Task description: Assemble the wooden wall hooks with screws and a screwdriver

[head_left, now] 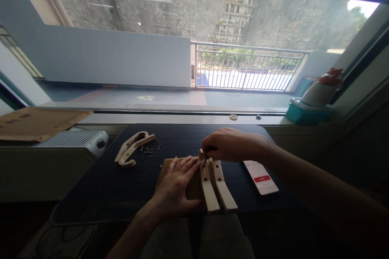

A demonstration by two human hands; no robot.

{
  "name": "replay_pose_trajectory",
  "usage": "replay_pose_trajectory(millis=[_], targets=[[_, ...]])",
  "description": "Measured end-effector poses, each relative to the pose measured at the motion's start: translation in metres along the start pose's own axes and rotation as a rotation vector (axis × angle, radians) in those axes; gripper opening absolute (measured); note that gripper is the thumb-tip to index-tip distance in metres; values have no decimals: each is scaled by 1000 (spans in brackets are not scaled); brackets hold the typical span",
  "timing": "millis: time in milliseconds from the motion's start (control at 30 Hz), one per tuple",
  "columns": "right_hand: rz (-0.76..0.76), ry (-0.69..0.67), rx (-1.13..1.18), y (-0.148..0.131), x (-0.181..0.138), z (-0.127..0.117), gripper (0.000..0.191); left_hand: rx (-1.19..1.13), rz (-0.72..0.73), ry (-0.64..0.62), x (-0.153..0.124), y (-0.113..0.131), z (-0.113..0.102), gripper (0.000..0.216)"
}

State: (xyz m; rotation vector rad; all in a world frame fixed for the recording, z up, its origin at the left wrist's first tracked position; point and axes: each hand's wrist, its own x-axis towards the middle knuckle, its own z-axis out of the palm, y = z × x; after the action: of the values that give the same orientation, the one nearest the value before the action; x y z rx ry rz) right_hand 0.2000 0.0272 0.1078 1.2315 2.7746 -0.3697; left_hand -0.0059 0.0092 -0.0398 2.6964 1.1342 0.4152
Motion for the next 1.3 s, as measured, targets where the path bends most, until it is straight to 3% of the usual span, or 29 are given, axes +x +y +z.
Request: replay_pose_trajectory(millis=[300, 533, 1000, 1300], targets=[[32, 33, 24, 4, 7, 7, 23, 6, -6, -10, 2, 1, -1, 91], [23, 0, 53, 7, 4, -2, 28, 15, -16, -38, 1, 3, -3, 91], [22, 0, 114, 14, 8, 7, 19, -7, 4, -16, 1, -1, 0, 91], [41, 23, 28, 5, 9, 6, 24, 24, 0, -20, 1, -1, 2, 91]])
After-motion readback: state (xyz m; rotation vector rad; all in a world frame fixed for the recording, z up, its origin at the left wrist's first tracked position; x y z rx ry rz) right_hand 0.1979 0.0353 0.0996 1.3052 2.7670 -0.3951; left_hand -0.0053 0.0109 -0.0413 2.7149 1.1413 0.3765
